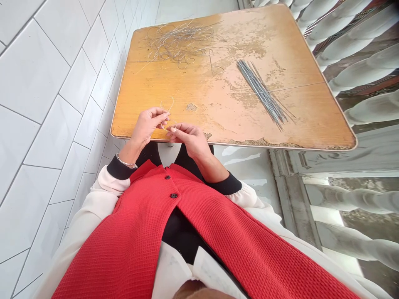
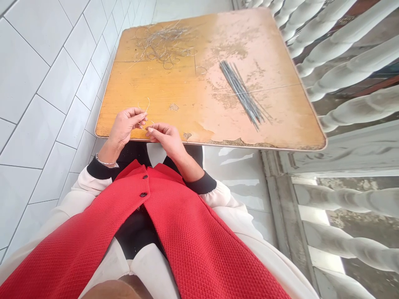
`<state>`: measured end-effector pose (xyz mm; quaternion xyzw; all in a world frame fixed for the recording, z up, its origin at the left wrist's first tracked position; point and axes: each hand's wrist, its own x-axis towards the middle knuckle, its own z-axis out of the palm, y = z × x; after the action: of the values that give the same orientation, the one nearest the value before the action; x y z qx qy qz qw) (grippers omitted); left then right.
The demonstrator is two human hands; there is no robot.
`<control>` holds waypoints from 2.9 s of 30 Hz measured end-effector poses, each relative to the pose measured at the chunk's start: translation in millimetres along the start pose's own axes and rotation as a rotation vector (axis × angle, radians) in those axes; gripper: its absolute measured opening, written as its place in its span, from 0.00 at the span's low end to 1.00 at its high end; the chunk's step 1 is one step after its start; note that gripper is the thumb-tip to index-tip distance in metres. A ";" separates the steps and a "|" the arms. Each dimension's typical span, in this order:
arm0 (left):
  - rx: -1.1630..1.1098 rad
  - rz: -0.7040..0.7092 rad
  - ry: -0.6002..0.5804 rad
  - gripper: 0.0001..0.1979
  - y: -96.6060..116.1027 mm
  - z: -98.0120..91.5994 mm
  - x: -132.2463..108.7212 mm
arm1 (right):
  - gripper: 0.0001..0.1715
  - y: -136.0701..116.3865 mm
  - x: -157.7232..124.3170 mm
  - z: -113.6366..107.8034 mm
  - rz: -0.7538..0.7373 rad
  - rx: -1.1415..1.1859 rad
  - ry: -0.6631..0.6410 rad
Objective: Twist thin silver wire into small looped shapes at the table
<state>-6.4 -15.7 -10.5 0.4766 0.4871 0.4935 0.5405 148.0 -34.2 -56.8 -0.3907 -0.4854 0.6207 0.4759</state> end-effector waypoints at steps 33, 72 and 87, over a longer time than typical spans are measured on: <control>-0.023 -0.068 -0.065 0.18 -11.9 -8.7 -1.8 | 0.20 -2.0 5.0 -4.4 0.086 0.126 0.043; -0.004 -0.134 -0.323 0.06 -13.2 4.4 -17.5 | 0.23 -46.9 49.3 -13.6 -0.086 -0.139 0.094; -0.024 -0.119 -0.153 0.06 -12.4 6.4 -13.6 | 0.24 -41.2 35.4 -18.8 -0.048 -0.104 0.109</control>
<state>0.3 -30.3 -21.6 0.4765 0.4659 0.4287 0.6100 166.0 7.6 -21.6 -0.4364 -0.4998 0.5607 0.4955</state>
